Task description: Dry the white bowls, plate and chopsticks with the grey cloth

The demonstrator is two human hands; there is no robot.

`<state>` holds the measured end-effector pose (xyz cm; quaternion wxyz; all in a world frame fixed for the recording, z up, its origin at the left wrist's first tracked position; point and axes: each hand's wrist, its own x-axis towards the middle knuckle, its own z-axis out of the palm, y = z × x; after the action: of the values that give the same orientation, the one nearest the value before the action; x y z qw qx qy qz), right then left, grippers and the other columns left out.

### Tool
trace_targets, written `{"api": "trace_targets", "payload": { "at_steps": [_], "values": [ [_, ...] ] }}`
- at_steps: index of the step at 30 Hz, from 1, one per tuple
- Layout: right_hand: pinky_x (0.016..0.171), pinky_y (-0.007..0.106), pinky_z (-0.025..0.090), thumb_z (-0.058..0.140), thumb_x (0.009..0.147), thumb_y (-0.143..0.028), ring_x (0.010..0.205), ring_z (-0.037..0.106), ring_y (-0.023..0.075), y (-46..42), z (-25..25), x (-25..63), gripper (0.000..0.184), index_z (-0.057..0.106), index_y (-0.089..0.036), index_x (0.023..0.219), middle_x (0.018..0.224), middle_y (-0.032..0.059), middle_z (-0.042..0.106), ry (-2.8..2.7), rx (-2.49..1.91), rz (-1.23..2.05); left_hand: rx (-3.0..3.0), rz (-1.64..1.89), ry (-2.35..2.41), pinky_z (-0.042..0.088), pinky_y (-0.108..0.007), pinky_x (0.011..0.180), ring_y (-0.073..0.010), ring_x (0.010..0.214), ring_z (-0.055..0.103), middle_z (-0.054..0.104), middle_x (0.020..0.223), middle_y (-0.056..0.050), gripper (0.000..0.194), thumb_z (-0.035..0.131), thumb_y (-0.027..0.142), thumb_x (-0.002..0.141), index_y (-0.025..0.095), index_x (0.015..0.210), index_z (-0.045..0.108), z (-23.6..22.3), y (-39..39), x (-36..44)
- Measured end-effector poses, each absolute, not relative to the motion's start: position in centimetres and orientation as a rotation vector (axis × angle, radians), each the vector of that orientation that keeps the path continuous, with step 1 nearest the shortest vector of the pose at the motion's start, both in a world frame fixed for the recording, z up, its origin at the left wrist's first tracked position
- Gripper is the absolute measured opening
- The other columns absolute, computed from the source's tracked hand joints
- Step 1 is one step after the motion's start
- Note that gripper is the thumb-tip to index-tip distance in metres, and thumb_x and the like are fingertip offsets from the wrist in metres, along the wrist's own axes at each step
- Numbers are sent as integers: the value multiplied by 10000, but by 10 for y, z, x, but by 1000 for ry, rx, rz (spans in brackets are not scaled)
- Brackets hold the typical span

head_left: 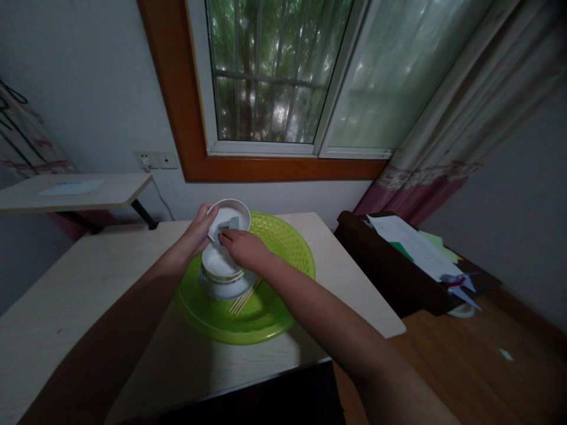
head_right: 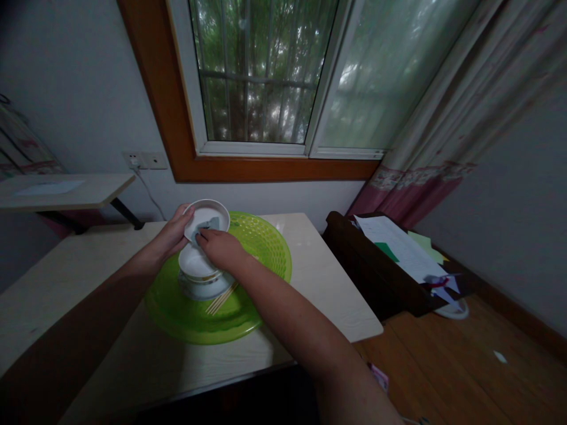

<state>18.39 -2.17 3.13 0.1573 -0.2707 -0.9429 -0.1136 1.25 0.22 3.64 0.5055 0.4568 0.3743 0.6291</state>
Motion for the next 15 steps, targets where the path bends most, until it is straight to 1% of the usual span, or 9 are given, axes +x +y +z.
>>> {"api": "trace_targets", "payload": {
  "at_steps": [3,6,8,9,12,15],
  "values": [
    [1107,412,475,520,957,-148,1353,536,281,-23,27,184,513,450,-39,1454,1572,238,417,-2671,-696,-240,1083,1501,894,502,-273,744,-170,827,627,636,921,-33,357,707,484,856,245,1076,559,36,2,14],
    [1170,448,422,567,907,-166,1447,431,323,-26,26,184,630,382,12,1482,1608,286,327,-2633,-654,-201,1087,1453,877,496,-238,708,-140,772,606,619,877,-7,382,716,505,849,244,1070,545,33,2,14],
    [1176,475,412,578,901,-196,1470,396,334,-26,26,183,643,380,12,1477,1603,301,325,-2628,-655,-186,1093,1434,883,486,-216,667,-125,725,588,598,835,12,397,718,522,845,243,1062,539,31,2,14],
    [1167,478,420,583,903,-211,1467,402,332,-25,26,183,639,386,2,1473,1601,300,331,-2635,-654,-179,1094,1432,892,485,-212,656,-122,714,586,595,827,16,403,715,532,846,241,1062,537,30,3,13],
    [1124,439,455,559,938,-225,1397,496,298,-22,27,182,553,433,-48,1447,1596,265,368,-2655,-673,-196,1088,1450,909,503,-230,674,-134,740,612,615,848,5,423,692,564,854,236,1070,533,29,5,13],
    [1065,402,479,492,999,-201,1277,596,260,-20,32,181,401,516,-88,1384,1525,212,494,-2660,-723,-284,1064,1529,894,532,-272,732,-164,812,649,640,886,-11,429,676,582,857,235,1057,523,31,6,13]
  ]
}}
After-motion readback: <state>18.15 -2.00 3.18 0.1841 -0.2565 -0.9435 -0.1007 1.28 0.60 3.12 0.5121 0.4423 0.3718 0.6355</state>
